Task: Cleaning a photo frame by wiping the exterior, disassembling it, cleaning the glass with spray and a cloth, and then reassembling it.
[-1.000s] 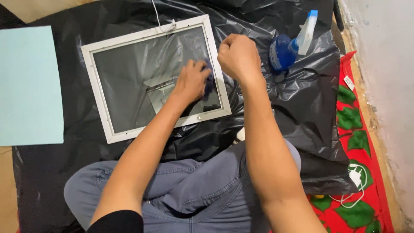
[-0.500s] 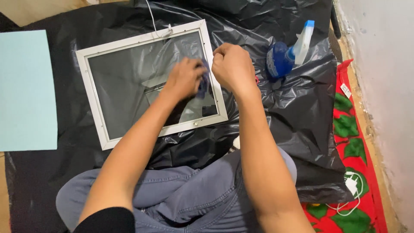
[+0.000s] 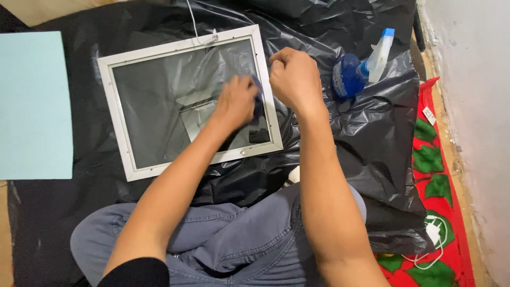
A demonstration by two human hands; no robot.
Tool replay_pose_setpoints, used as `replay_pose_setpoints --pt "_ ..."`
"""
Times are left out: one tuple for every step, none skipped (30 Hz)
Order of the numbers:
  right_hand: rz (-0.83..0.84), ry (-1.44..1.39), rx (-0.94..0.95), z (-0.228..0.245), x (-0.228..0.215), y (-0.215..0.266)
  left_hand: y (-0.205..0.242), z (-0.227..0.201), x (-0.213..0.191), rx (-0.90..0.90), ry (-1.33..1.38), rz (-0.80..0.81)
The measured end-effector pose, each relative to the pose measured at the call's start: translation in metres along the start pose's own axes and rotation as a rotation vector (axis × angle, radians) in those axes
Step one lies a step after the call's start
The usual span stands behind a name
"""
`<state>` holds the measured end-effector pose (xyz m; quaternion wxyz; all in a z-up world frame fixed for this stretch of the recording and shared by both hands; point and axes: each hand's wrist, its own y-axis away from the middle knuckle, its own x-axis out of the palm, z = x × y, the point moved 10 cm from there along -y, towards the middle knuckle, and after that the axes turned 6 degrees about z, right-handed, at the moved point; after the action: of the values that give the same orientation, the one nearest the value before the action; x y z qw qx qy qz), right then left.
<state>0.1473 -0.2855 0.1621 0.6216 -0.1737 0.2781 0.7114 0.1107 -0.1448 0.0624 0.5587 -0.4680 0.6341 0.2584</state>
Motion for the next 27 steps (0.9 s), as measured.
replay_pose_setpoints --pt "0.010 0.001 0.012 0.001 0.000 0.001 0.011 -0.009 0.006 0.030 0.006 0.051" --pt "0.012 -0.001 0.005 0.002 0.001 0.003 0.020 -0.016 0.000 0.026 0.001 0.048" --pt "0.020 0.012 0.003 0.002 0.003 0.005 0.029 -0.025 -0.001 0.039 0.076 0.094" --pt "0.029 0.027 -0.002 0.004 0.005 0.005 0.037 -0.033 -0.002 0.050 0.152 0.137" --pt "0.031 0.026 -0.012 0.004 0.011 0.006 0.045 -0.036 -0.005 0.044 0.146 0.132" --pt "0.034 0.036 -0.020 0.003 0.016 0.007 0.051 -0.043 -0.005 0.071 0.209 0.139" --pt "0.036 0.045 -0.028 0.003 0.020 0.008 0.057 -0.049 -0.006 0.098 0.271 0.146" --pt "0.042 0.048 -0.037 -0.003 0.027 0.005 0.061 -0.046 0.005 0.090 0.268 0.140" --pt "0.141 0.042 -0.088 -0.004 0.044 0.003 0.065 -0.044 0.023 0.083 0.137 0.207" --pt "0.246 0.034 -0.143 -0.003 0.064 0.001 0.073 -0.038 0.040 0.068 0.002 0.275" --pt "0.258 0.034 -0.158 -0.002 0.074 0.004 0.075 -0.039 0.041 0.051 -0.005 0.269" --pt "0.337 0.066 -0.138 -0.005 0.091 0.007 0.079 -0.034 0.049 0.003 -0.075 0.343" --pt "0.416 0.100 -0.119 -0.007 0.109 0.011 0.084 -0.029 0.057 -0.045 -0.143 0.417" --pt "0.424 0.100 -0.129 -0.005 0.115 0.015 0.088 -0.029 0.043 -0.057 -0.147 0.414" --pt "0.494 0.146 -0.093 -0.008 0.126 0.020 0.095 -0.023 0.034 -0.121 -0.138 0.474" --pt "0.560 0.194 -0.052 -0.015 0.135 0.025 0.099 -0.020 0.027 -0.180 -0.124 0.535" --pt "0.564 0.197 -0.057 -0.017 0.140 0.022 0.109 -0.009 0.029 -0.187 -0.124 0.532" --pt "0.578 0.208 -0.042 -0.023 0.148 0.021 0.120 0.005 0.030 -0.242 -0.072 0.508" --pt "0.592 0.220 -0.027 -0.029 0.155 0.019 0.132 0.019 0.032 -0.296 -0.021 0.482" --pt "0.601 0.219 -0.039 -0.027 0.157 0.021 0.143 0.031 0.024 -0.309 -0.027 0.480" --pt "0.594 0.218 -0.024 -0.027 0.156 0.022 0.157 0.046 0.016 -0.369 -0.038 0.486" --pt "0.580 0.217 -0.006 -0.029 0.152 0.021 0.167 0.060 0.009 -0.421 -0.049 0.490" --pt "0.581 0.216 -0.014 -0.026 0.152 0.021 0.176 0.069 -0.005 -0.427 -0.054 0.486" --pt "0.576 0.240 -0.019 -0.026 0.151 0.022 0.189 0.083 -0.019 -0.514 -0.080 0.472" --pt "0.570 0.265 -0.025 -0.026 0.149 0.023 0.201 0.097 -0.033 -0.601 -0.107 0.456" --pt "0.573 0.265 -0.026 -0.026 0.148 0.023 0.211 0.106 -0.039 -0.604 -0.106 0.457" --pt "0.570 0.275 -0.032 -0.026 0.148 0.023 0.226 0.125 -0.050 -0.722 -0.111 0.422"
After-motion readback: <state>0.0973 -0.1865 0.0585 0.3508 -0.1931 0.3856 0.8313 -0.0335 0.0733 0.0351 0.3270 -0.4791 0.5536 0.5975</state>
